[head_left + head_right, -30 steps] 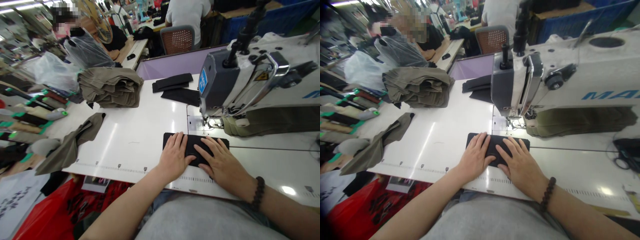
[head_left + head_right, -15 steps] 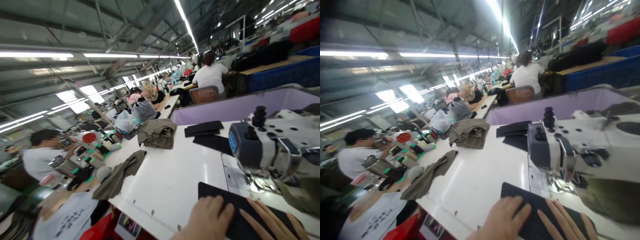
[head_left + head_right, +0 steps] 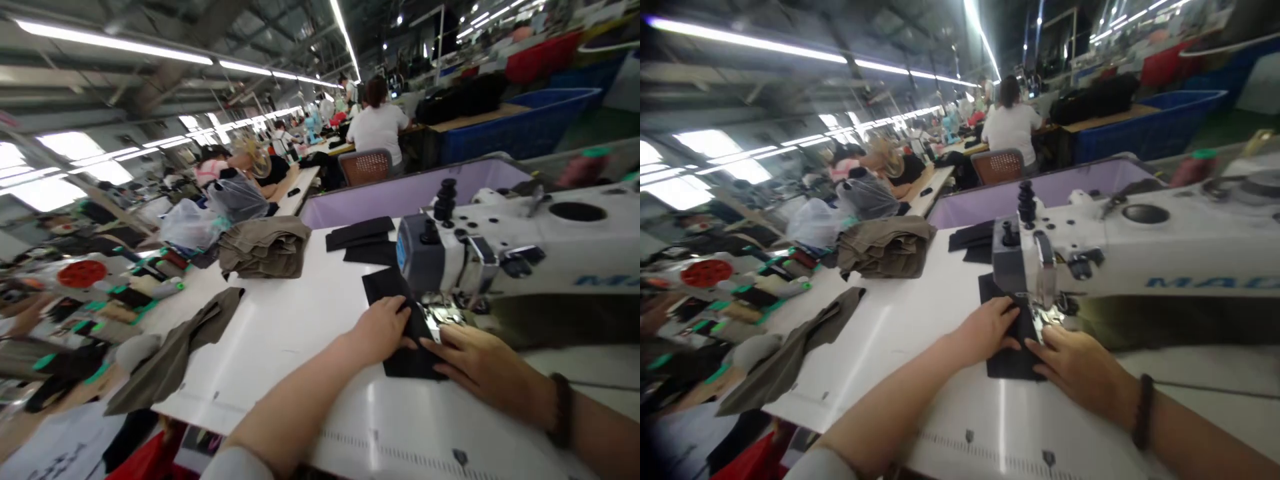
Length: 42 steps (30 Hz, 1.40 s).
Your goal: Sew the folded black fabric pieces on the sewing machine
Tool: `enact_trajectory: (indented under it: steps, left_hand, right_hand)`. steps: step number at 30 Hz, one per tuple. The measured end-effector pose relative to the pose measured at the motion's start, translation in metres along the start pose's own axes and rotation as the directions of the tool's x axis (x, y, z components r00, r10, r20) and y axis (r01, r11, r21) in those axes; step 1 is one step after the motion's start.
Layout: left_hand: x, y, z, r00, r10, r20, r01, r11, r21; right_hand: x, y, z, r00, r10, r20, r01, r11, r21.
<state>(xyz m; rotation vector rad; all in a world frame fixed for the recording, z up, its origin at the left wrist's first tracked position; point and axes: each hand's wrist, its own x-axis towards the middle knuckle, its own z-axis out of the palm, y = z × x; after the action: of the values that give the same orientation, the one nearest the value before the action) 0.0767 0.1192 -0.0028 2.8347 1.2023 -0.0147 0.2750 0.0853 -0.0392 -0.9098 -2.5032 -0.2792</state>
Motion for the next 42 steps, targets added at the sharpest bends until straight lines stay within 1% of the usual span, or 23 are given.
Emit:
enact_trajectory:
  steps: [1,2,3,5,7,11,15,19,25,29,42]
  left_hand:
    - [0.002,0.001,0.000,0.998,0.061,0.006,-0.061,0.998,-0.036]
    - [0.003,0.002,0.001,0.995,0.098,0.001,-0.098,0.994,-0.055]
    - [0.002,0.003,0.002,0.994,0.106,-0.013,-0.106,0.992,-0.067]
    - [0.000,0.005,0.006,0.993,0.108,-0.047,-0.111,0.990,-0.081]
    - [-0.003,0.005,0.010,0.991,0.107,-0.075,-0.114,0.989,-0.096]
    - [-0.003,0.002,0.014,0.986,0.135,-0.100,-0.146,0.982,-0.116]
    - [0.002,-0.002,0.015,0.981,0.149,-0.125,-0.161,0.982,-0.094]
    - [0.004,-0.002,0.014,0.975,0.182,-0.127,-0.193,0.978,-0.083]
    - [0.006,-0.003,0.013,0.979,0.171,-0.110,-0.183,0.977,-0.108]
    - [0.008,-0.005,0.014,0.980,0.159,-0.120,-0.173,0.978,-0.118]
    - [0.010,-0.008,0.014,0.982,0.152,-0.111,-0.167,0.974,-0.154]
  right_hand:
    - [0.002,0.001,-0.004,0.997,-0.018,0.081,0.016,0.999,0.028]
    - [0.002,0.002,-0.007,0.992,-0.021,0.126,0.016,0.999,0.044]
    - [0.002,0.003,-0.009,0.985,-0.019,0.171,0.009,0.998,0.062]
    - [0.000,0.005,-0.011,0.976,-0.002,0.219,-0.019,0.995,0.094]
    - [-0.001,0.006,-0.014,0.970,0.017,0.241,-0.046,0.993,0.113]
    - [-0.002,0.008,-0.015,0.967,0.039,0.250,-0.065,0.993,0.096]
    - [-0.003,0.009,-0.014,0.966,0.064,0.252,-0.083,0.994,0.065]
    - [-0.003,0.008,-0.014,0.962,0.086,0.260,-0.105,0.993,0.059]
    - [-0.004,0.007,-0.011,0.956,0.127,0.266,-0.149,0.987,0.065]
    - [-0.003,0.006,-0.010,0.952,0.149,0.268,-0.171,0.983,0.062]
    - [-0.003,0.008,-0.006,0.942,0.180,0.283,-0.226,0.964,0.141]
